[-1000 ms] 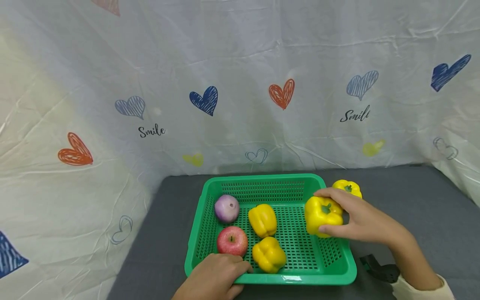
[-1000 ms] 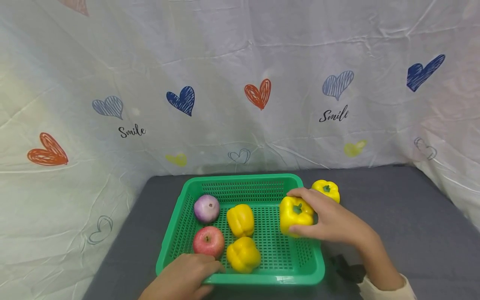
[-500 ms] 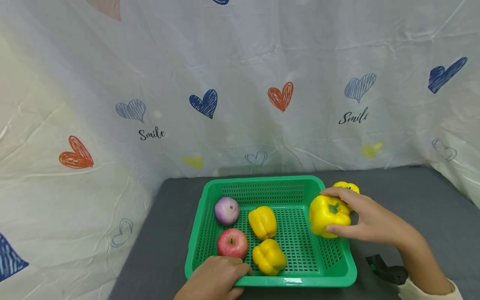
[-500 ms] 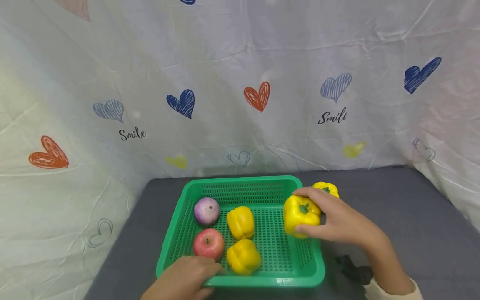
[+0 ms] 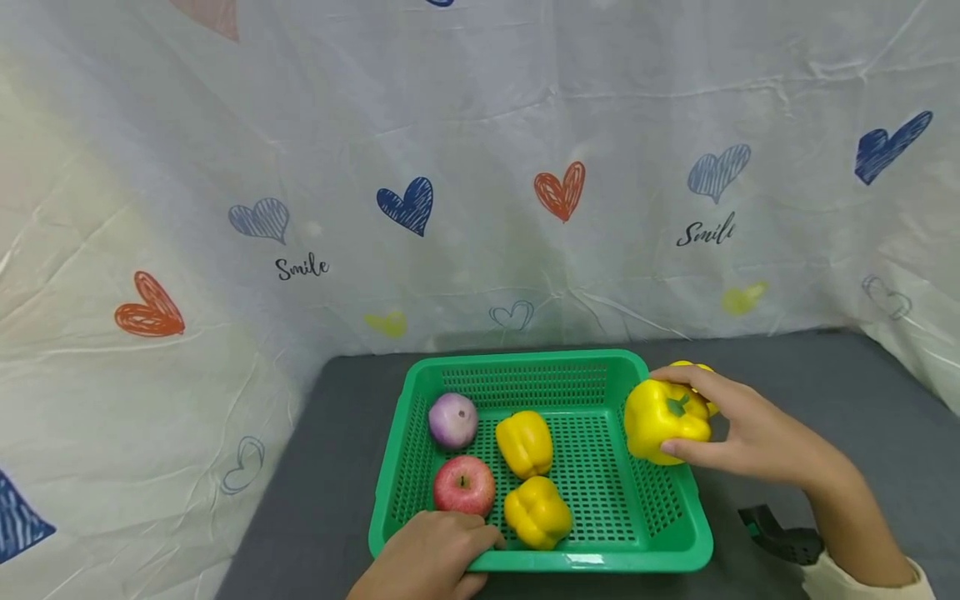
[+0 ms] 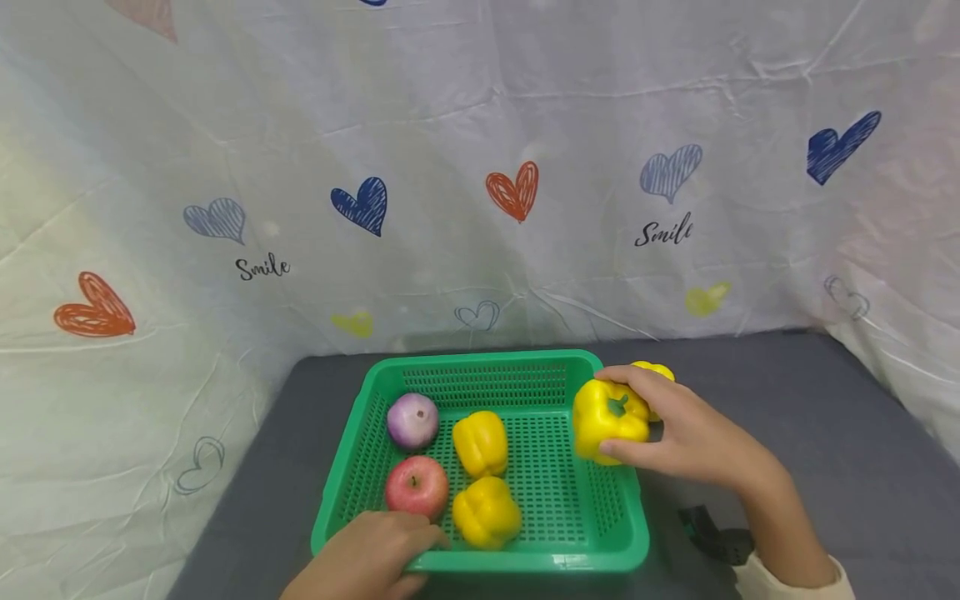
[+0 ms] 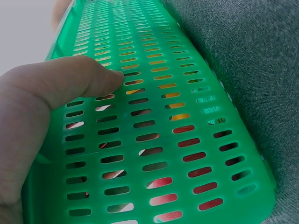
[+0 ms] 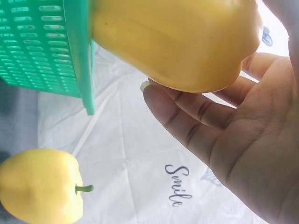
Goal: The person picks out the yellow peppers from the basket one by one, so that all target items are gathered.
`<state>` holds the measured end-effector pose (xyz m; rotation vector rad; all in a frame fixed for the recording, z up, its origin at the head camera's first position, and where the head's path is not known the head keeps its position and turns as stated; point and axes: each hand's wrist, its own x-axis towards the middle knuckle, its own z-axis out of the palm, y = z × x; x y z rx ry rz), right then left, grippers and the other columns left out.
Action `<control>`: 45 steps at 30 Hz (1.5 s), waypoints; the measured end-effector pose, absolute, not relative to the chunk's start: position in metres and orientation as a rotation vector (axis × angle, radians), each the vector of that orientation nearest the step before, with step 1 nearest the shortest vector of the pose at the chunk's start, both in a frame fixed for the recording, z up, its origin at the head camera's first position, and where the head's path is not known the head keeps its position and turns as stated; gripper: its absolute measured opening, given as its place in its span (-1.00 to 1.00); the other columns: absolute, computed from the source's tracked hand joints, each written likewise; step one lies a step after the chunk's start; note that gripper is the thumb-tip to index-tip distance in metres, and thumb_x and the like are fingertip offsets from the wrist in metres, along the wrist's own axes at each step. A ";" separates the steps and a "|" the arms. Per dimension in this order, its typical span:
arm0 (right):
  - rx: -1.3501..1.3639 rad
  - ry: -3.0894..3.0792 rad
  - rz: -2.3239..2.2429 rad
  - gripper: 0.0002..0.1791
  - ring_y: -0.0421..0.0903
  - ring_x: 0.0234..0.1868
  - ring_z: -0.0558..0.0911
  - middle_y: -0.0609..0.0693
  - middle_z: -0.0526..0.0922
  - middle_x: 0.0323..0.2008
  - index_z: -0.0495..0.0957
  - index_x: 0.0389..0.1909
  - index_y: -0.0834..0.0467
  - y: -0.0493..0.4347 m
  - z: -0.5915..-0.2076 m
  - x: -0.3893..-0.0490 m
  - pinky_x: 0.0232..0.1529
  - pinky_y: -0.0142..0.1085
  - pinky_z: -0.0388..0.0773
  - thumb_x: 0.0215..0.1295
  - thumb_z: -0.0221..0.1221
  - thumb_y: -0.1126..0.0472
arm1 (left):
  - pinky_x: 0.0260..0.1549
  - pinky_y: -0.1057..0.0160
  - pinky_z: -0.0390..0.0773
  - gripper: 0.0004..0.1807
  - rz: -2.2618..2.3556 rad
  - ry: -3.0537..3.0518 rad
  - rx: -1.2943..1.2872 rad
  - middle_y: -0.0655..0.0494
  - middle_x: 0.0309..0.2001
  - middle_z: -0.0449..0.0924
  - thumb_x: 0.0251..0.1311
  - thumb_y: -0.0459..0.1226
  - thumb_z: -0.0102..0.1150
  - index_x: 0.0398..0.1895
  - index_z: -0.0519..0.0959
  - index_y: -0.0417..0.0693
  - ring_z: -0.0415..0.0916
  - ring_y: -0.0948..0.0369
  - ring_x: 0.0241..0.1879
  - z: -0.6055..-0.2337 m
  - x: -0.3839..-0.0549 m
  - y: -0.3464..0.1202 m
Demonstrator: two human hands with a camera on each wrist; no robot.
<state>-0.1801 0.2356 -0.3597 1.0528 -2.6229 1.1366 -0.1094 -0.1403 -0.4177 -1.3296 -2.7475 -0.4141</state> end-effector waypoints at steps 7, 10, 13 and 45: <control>1.038 -2.616 1.157 -0.26 -0.25 -0.29 0.47 -0.16 0.42 -0.05 0.22 0.21 -0.01 0.241 -0.359 -0.180 -0.35 -0.35 0.48 -0.03 0.33 0.21 | -0.65 0.54 0.16 -0.75 -0.399 -2.749 -1.337 0.48 -0.60 0.16 -0.15 -0.28 0.21 -0.50 0.38 0.28 0.13 0.50 -0.61 -0.418 -0.110 -0.140; 1.016 -2.600 1.118 -0.23 -0.26 -0.30 0.47 -0.16 0.42 -0.05 0.23 0.21 -0.01 0.244 -0.358 -0.180 -0.37 -0.36 0.47 -0.06 0.35 0.22 | -0.63 0.54 0.17 -0.75 -0.416 -2.746 -1.322 0.49 -0.60 0.16 -0.13 -0.28 0.21 -0.52 0.36 0.29 0.14 0.51 -0.59 -0.420 -0.109 -0.140; 0.962 -2.606 1.067 -0.23 -0.27 -0.31 0.46 -0.19 0.41 -0.04 0.24 0.20 -0.05 0.248 -0.357 -0.179 -0.38 -0.37 0.47 -0.09 0.37 0.19 | -0.62 0.54 0.17 -0.75 -0.416 -2.743 -1.307 0.49 -0.61 0.15 -0.14 -0.28 0.19 -0.54 0.34 0.29 0.13 0.51 -0.59 -0.420 -0.108 -0.140; 0.709 -2.518 0.723 -0.15 -0.33 -0.15 0.31 -0.05 0.35 0.07 0.27 0.22 0.09 0.293 -0.353 -0.182 -0.21 -0.63 0.20 -0.20 0.40 0.30 | -0.62 0.54 0.18 -0.75 -0.417 -2.760 -1.304 0.50 -0.59 0.18 -0.15 -0.29 0.21 -0.49 0.39 0.28 0.15 0.50 -0.59 -0.419 -0.108 -0.141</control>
